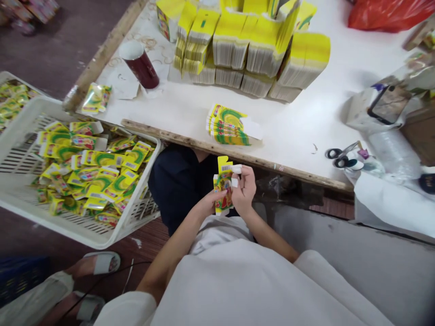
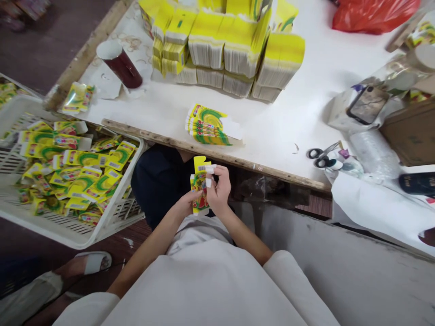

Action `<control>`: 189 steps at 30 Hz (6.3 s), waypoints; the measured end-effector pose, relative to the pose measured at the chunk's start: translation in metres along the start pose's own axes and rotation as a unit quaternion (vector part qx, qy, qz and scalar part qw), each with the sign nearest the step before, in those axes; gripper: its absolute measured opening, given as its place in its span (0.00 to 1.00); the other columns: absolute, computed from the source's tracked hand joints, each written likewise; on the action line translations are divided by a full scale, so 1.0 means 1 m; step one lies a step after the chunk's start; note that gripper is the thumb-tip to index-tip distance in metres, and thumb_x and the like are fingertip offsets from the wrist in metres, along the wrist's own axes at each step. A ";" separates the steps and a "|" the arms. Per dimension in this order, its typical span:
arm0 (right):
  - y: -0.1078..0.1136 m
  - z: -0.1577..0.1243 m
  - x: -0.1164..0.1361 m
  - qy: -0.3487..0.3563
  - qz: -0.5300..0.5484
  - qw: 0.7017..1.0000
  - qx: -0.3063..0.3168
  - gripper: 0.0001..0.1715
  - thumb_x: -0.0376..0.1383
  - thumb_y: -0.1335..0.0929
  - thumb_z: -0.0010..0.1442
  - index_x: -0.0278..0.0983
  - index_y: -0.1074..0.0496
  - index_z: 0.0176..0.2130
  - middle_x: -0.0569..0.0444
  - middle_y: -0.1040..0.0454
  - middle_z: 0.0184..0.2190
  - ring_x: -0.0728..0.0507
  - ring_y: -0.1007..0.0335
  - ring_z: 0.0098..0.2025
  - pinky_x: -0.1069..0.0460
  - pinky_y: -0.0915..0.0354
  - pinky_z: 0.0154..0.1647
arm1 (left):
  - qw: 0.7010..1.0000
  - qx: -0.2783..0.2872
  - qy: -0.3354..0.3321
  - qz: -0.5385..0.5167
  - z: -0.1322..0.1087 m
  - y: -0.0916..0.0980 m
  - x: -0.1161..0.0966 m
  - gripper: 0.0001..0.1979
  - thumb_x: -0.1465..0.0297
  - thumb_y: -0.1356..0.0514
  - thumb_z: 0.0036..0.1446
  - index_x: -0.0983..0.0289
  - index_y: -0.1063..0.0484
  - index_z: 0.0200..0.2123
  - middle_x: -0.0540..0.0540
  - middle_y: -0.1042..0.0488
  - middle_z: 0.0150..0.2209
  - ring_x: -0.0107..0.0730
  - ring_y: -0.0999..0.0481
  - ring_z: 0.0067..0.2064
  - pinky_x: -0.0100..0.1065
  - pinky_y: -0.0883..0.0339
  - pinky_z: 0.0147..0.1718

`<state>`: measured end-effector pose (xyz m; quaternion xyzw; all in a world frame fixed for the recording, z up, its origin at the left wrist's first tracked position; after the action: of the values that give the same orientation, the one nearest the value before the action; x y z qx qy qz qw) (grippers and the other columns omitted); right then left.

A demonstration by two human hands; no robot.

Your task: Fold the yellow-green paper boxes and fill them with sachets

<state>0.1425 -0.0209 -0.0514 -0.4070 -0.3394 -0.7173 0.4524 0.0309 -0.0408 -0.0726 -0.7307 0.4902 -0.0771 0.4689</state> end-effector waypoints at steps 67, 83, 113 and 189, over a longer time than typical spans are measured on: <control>0.007 0.038 0.001 0.051 -0.020 0.865 0.499 0.22 0.36 0.37 0.68 0.43 0.30 0.59 0.45 0.51 0.70 0.38 0.54 0.72 0.39 0.41 0.64 | 0.590 -0.243 -0.322 0.699 -0.061 -0.002 -0.071 0.29 0.64 0.31 0.44 0.61 0.32 0.51 0.57 0.23 0.49 0.43 0.21 0.48 0.39 0.28 0.49; 0.005 0.143 -0.031 -0.025 -0.345 0.929 0.131 0.13 0.38 0.32 0.61 0.37 0.29 0.46 0.43 0.29 0.45 0.35 0.32 0.49 0.38 0.34 0.52 | 0.429 -0.571 -0.509 0.481 -0.125 0.046 -0.134 0.47 0.59 0.33 0.53 0.63 0.58 0.67 0.62 0.57 0.71 0.55 0.62 0.72 0.52 0.64 0.70; -0.035 0.014 0.046 -0.126 0.131 0.920 0.347 0.08 0.37 0.32 0.61 0.42 0.37 0.37 0.57 0.33 0.32 0.47 0.34 0.31 0.51 0.33 0.32 | 0.815 -0.226 -0.493 0.204 -0.051 -0.036 -0.064 0.43 0.32 0.64 0.50 0.61 0.32 0.42 0.62 0.25 0.40 0.51 0.24 0.50 0.51 0.27 0.46; -0.006 0.010 0.030 0.007 -0.045 0.909 0.414 0.29 0.31 0.40 0.66 0.46 0.36 0.64 0.49 0.43 0.68 0.38 0.41 0.66 0.42 0.36 0.63 | 0.652 -0.199 -0.332 0.652 -0.044 -0.003 -0.043 0.31 0.72 0.35 0.45 0.60 0.40 0.53 0.64 0.36 0.56 0.54 0.33 0.58 0.47 0.32 0.50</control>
<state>0.1321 -0.0209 -0.0212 -0.1626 -0.6208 -0.5347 0.5497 -0.0141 -0.0338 -0.0317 -0.2762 0.6558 0.5952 0.3732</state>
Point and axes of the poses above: each hand's wrist, its own z-axis towards the middle knuckle, its own y-axis out of the back of the hand, x = y × z, the point moved 1 cm from there along z, towards the middle knuckle
